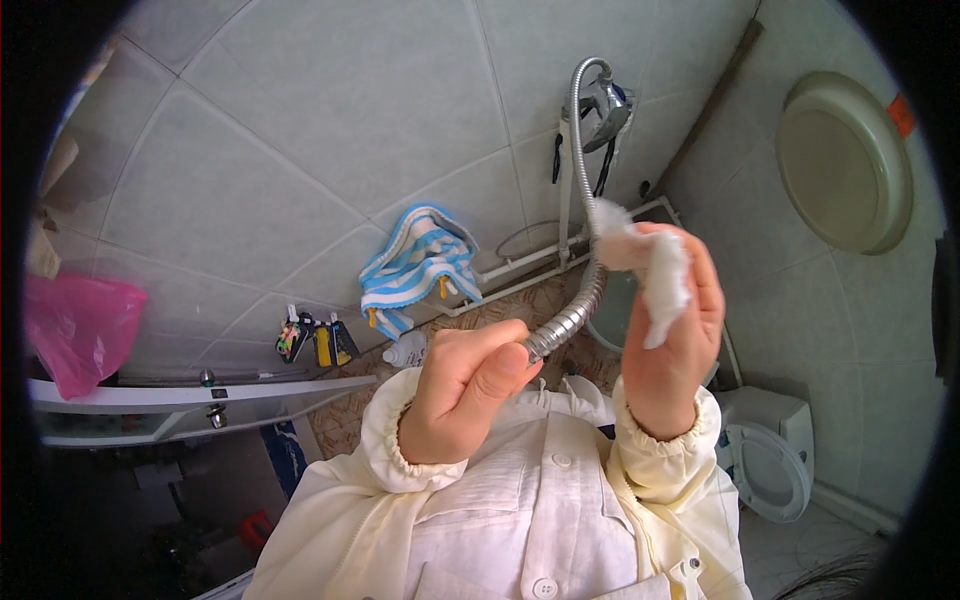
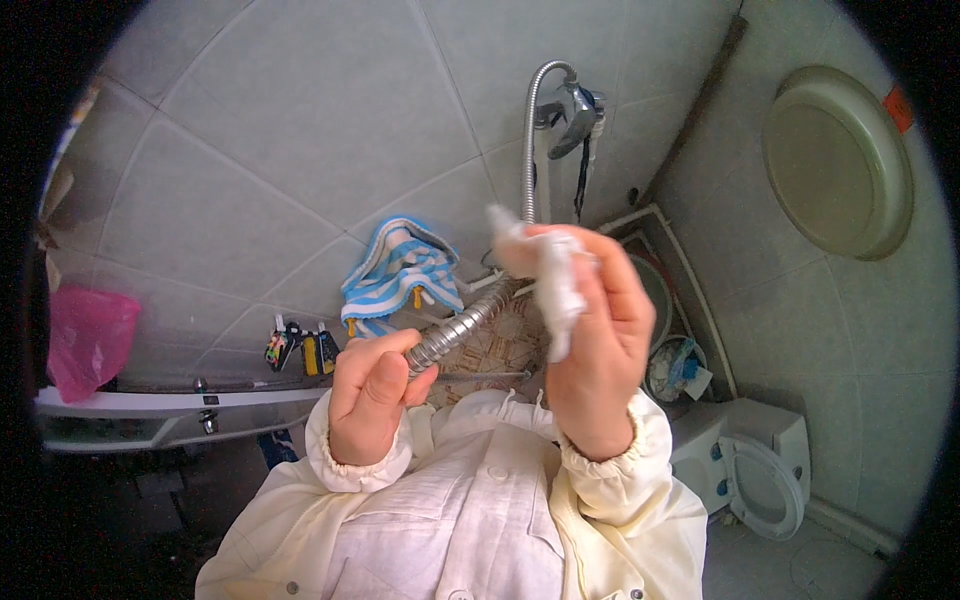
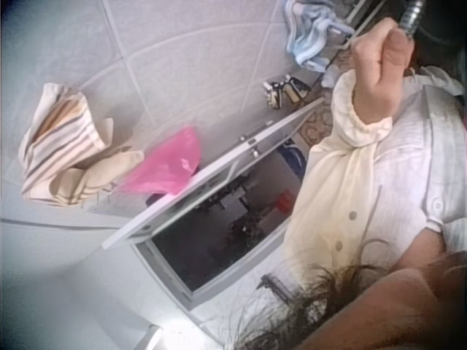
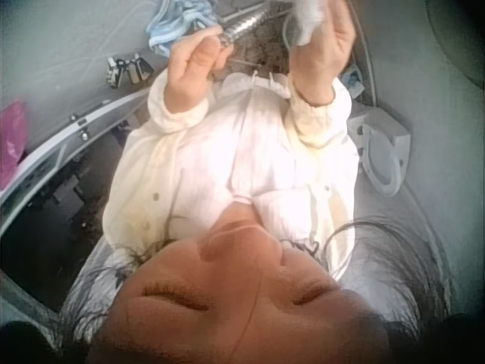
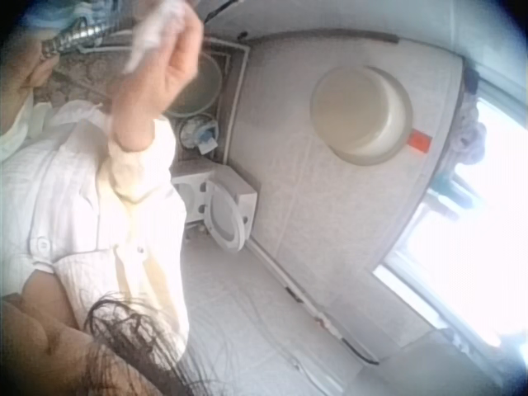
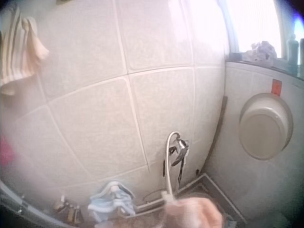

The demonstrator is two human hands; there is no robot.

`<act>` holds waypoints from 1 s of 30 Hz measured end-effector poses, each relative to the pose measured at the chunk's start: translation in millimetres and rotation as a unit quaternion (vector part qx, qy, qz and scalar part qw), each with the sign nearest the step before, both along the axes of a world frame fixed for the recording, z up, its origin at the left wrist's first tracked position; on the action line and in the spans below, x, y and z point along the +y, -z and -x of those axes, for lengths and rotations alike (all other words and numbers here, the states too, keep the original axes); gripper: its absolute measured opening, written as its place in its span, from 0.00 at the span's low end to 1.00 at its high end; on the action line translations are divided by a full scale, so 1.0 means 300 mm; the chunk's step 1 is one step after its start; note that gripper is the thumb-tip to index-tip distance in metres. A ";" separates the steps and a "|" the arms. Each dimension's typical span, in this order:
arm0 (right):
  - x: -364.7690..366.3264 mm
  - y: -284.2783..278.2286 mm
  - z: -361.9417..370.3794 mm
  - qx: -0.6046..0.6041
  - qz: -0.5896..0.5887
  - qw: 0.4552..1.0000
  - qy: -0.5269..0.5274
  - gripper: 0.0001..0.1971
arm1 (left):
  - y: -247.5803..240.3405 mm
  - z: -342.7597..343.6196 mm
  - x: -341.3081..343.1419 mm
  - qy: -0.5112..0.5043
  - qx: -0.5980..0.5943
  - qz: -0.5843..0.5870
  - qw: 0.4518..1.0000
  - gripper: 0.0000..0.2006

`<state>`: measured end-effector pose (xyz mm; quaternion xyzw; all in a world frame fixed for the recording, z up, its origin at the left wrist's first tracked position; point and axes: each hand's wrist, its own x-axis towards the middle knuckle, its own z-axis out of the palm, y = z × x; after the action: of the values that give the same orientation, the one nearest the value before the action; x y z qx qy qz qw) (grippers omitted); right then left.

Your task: The person wipes a shower hose with a wet wipe, places a bottle onto the window sill, and wipes the shower hose again with the wipe.

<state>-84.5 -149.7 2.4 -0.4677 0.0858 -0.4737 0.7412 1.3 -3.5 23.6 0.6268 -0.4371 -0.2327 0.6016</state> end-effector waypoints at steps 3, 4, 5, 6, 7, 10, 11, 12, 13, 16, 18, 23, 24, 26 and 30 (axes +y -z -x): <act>-0.014 0.020 0.025 0.033 0.063 0.996 0.049 0.15 | 0.006 -0.005 0.004 0.004 0.032 0.010 0.999 0.23; -0.009 0.015 0.026 0.033 0.063 0.996 0.051 0.15 | 0.002 -0.007 0.004 0.013 0.037 0.008 0.999 0.22; 0.000 0.009 0.022 0.046 0.146 0.985 0.077 0.13 | -0.002 -0.007 0.003 0.022 0.042 0.005 0.999 0.22; 0.004 0.001 0.022 0.059 0.228 0.966 0.103 0.11 | 0.000 -0.005 0.003 0.023 0.042 0.005 0.999 0.22; -0.004 -0.019 0.023 0.080 0.313 0.944 0.065 0.10 | 0.007 -0.005 0.004 0.017 0.039 0.010 0.999 0.21; 0.002 -0.027 0.014 0.111 0.397 0.909 -0.060 0.06 | -0.018 -0.020 0.000 0.026 0.012 -0.001 1.000 0.17; 0.005 -0.021 0.012 0.118 0.362 0.922 -0.068 0.05 | -0.029 -0.023 -0.002 0.042 -0.011 -0.018 0.999 0.15; 0.005 -0.022 0.018 0.118 0.362 0.922 -0.067 0.05 | -0.024 -0.019 -0.005 0.043 -0.011 -0.017 0.999 0.15; 0.006 -0.020 0.020 0.140 0.336 0.928 -0.076 0.05 | -0.011 -0.014 -0.007 0.036 -0.031 -0.014 0.999 0.13; 0.010 -0.022 0.008 0.157 0.256 0.948 -0.102 0.05 | -0.007 -0.010 -0.009 0.026 -0.060 -0.017 0.998 0.11; 0.034 -0.024 0.005 0.119 -0.002 0.983 -0.143 0.05 | -0.016 -0.016 -0.003 0.034 -0.115 -0.022 0.993 0.12; -0.031 0.006 0.028 0.061 0.180 0.981 -0.046 0.09 | -0.013 -0.023 0.006 0.024 -0.130 -0.003 0.991 0.14; -0.036 0.006 0.032 0.061 0.179 0.981 -0.045 0.09 | -0.016 -0.023 0.006 0.020 -0.137 0.001 0.990 0.14; -0.044 0.001 0.033 0.089 0.344 0.933 -0.058 0.08 | -0.020 -0.024 0.008 0.014 -0.145 0.003 0.989 0.14; -0.051 -0.007 0.043 0.105 0.377 0.917 -0.080 0.11 | -0.034 -0.010 0.014 -0.021 -0.130 -0.020 0.991 0.20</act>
<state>-97.5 -165.1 4.5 -0.7649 -0.0594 -0.3582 0.5320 4.2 0.7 33.9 0.6727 -0.4936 -0.1454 0.5316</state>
